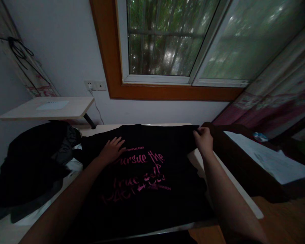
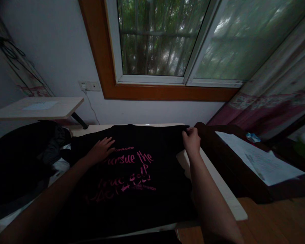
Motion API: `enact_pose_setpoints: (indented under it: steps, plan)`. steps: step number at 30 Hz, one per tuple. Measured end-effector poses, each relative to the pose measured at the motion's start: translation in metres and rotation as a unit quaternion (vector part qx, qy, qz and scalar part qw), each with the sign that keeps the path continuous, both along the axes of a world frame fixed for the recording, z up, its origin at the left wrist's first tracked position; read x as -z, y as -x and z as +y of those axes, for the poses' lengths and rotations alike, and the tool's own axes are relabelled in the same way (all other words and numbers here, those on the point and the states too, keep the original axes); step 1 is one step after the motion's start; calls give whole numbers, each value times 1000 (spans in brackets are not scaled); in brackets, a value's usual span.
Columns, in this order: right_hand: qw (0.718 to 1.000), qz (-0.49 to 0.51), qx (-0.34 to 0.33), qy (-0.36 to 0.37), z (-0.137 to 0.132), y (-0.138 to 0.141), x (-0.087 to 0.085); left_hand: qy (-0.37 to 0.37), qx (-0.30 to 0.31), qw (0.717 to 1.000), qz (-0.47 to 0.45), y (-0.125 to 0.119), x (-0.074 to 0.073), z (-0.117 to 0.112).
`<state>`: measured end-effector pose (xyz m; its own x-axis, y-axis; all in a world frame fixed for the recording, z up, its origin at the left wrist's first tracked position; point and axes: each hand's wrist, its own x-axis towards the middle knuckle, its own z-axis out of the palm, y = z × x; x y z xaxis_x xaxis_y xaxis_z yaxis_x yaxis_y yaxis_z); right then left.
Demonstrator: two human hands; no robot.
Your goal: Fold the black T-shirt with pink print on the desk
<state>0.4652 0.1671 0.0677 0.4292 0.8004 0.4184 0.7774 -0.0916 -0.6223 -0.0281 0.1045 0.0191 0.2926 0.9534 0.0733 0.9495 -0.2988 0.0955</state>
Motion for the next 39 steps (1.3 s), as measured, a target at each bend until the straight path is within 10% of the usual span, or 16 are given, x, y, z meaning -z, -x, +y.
enact_pose_setpoints:
  steps: [7, 13, 24, 39]
  plan:
    - [960, -142, -241, -20, -43, 93, -49, -8, -15, 1000, 5, -2, 12, -1]
    - [802, -179, -565, 71, -89, 145, -44, -17, -14, 1000, 6, -1, 14, -2]
    - [909, -91, -399, 81, -59, 48, 0, -9, -22, 1000, 7, -4, 10, -2]
    - [877, -112, -444, 144, -79, 27, 19, -27, -6, 1000, 0, -20, -11, 4]
